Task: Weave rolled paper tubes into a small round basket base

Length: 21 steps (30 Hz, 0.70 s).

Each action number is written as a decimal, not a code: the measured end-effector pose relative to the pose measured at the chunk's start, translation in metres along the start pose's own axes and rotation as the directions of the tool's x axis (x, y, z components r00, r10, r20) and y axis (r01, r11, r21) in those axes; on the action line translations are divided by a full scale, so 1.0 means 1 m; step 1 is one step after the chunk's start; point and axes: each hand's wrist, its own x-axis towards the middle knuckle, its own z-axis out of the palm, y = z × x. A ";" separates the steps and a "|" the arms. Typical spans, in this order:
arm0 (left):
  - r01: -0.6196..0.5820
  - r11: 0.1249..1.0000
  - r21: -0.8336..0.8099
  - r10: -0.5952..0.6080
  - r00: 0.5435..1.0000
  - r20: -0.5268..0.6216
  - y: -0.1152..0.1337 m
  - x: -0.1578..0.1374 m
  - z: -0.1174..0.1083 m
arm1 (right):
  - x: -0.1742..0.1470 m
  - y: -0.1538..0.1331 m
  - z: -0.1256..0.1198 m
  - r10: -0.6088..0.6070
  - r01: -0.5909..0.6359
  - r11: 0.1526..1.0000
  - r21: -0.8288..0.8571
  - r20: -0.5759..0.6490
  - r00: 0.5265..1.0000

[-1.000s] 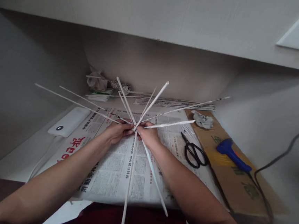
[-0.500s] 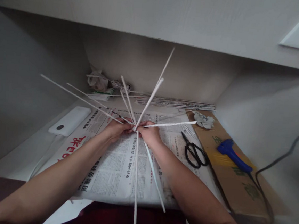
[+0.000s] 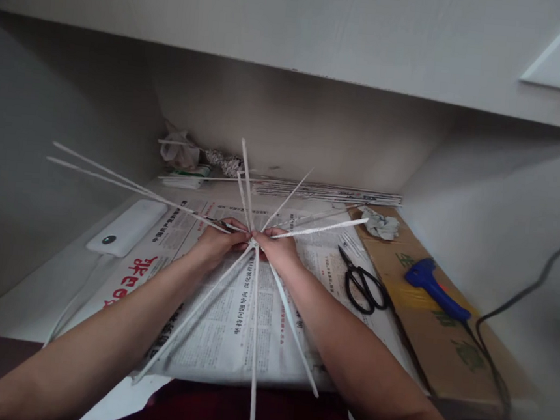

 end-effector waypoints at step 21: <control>-0.104 0.981 0.164 0.112 0.993 -0.043 -0.001 -0.013 0.012 | -0.007 -0.014 0.003 0.114 -0.127 0.984 -0.125 -0.108 0.988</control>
